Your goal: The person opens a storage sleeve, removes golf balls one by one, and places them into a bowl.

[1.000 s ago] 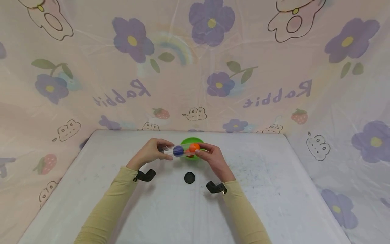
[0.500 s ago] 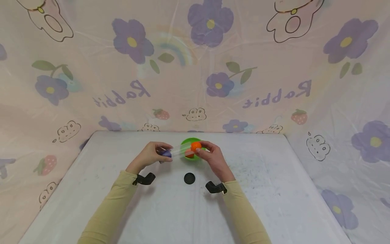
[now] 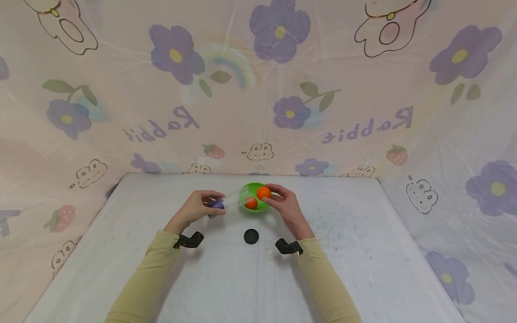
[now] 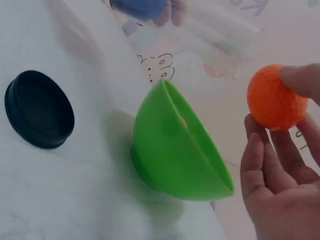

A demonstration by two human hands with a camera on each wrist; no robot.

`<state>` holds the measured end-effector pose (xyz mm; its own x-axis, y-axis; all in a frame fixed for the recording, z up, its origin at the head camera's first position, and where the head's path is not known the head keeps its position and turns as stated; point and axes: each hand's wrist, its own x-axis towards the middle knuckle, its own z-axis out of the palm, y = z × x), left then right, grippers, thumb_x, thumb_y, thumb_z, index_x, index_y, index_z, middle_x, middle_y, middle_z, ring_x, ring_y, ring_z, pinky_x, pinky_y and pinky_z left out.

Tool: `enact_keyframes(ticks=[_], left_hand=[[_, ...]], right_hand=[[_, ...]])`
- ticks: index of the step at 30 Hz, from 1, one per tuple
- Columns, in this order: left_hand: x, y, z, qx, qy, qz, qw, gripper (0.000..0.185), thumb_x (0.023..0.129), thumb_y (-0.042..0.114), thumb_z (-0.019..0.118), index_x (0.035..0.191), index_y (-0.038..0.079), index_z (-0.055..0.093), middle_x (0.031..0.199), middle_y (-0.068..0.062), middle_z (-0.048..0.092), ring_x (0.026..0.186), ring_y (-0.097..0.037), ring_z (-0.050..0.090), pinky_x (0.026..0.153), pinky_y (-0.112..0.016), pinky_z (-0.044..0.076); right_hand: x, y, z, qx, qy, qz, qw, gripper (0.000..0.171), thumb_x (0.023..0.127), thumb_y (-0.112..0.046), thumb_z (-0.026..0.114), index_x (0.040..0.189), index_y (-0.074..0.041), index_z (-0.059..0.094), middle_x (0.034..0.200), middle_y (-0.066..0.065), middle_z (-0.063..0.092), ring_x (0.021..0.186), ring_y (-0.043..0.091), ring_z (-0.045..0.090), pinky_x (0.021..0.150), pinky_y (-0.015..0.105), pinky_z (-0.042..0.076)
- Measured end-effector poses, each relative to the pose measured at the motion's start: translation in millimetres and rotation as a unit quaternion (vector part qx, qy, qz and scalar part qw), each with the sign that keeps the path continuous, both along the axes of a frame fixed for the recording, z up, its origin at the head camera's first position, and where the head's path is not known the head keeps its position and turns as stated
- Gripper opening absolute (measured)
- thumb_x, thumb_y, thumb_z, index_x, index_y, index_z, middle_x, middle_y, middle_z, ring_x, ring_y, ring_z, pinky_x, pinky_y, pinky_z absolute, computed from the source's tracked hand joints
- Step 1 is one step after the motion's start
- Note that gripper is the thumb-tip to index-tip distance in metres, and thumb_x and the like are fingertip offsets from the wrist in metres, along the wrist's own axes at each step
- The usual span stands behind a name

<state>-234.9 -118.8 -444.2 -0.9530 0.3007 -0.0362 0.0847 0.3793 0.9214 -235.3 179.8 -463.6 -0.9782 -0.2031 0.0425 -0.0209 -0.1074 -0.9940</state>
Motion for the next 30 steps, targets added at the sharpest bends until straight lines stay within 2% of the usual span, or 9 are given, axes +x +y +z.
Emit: enact_keyframes(ticks=[8,12,19,21,24,28,30], left_hand=[[-0.4,-2.6,-3.5,-0.003,-0.002,-0.001,1.0000,0.046,0.067,0.020,0.089,0.110,0.018,0.071,0.117,-0.013,0.064,0.093,-0.022,0.059,0.074,-0.033,0.050],[-0.7,-3.4,-4.3,-0.001,0.001,-0.003,1.0000,0.047,0.067,0.020,0.089,0.111,0.018,0.071,0.117,-0.013,0.064,0.093,-0.022,0.059,0.073,-0.033,0.050],[-1.0,-4.5,-4.2,0.005,0.005,-0.004,1.0000,0.048,0.067,0.021,0.089,0.111,0.018,0.071,0.116,-0.014,0.064,0.093,-0.023,0.058,0.072,-0.033,0.051],[-1.1,-4.7,-4.1,0.008,0.003,-0.004,1.0000,0.047,0.067,0.020,0.089,0.111,0.018,0.071,0.116,-0.014,0.064,0.093,-0.024,0.059,0.072,-0.034,0.051],[-1.3,-4.7,-4.3,0.008,0.004,-0.005,0.9999,0.047,0.067,0.020,0.089,0.111,0.017,0.071,0.115,-0.013,0.064,0.092,-0.024,0.059,0.072,-0.033,0.051],[-1.3,-4.3,-4.5,0.005,0.005,-0.003,1.0000,0.048,0.067,0.020,0.089,0.111,0.018,0.071,0.112,-0.007,0.066,0.092,-0.023,0.059,0.072,-0.033,0.051],[-1.5,-4.2,-4.4,0.004,0.004,-0.001,1.0000,0.048,0.067,0.020,0.089,0.111,0.018,0.071,0.111,-0.004,0.066,0.092,-0.022,0.059,0.072,-0.033,0.051]], right_hand=[[-4.9,0.4,-5.3,0.017,0.022,0.017,0.999,0.051,0.082,-0.010,0.076,0.129,-0.003,0.056,0.126,0.017,0.057,0.110,0.023,0.059,0.089,0.029,0.049],[-6.8,1.1,-4.6,0.060,0.042,0.025,0.997,0.049,0.084,-0.004,0.073,0.130,0.000,0.056,0.126,0.019,0.056,0.107,0.025,0.059,0.086,0.028,0.050],[1.5,-4.8,15.9,0.162,0.102,0.029,0.981,0.046,0.082,0.003,0.072,0.125,0.008,0.054,0.123,0.023,0.056,0.106,0.039,0.057,0.093,0.052,0.044],[2.3,-6.3,17.0,0.182,0.108,0.026,0.977,0.042,0.082,0.002,0.073,0.121,0.008,0.056,0.120,0.022,0.057,0.104,0.038,0.057,0.092,0.053,0.044],[-4.5,-4.9,5.1,0.207,0.111,0.018,0.972,0.038,0.082,-0.005,0.075,0.116,0.002,0.061,0.116,0.016,0.060,0.100,0.031,0.060,0.088,0.048,0.047],[-12.6,-2.6,-8.3,0.224,0.128,0.011,0.966,0.040,0.080,-0.010,0.078,0.116,-0.002,0.064,0.115,0.014,0.062,0.097,0.030,0.060,0.087,0.049,0.047],[-13.3,-3.1,-8.9,0.234,0.134,0.008,0.963,0.041,0.080,-0.011,0.079,0.116,-0.001,0.064,0.115,0.015,0.062,0.098,0.032,0.059,0.088,0.053,0.045]])
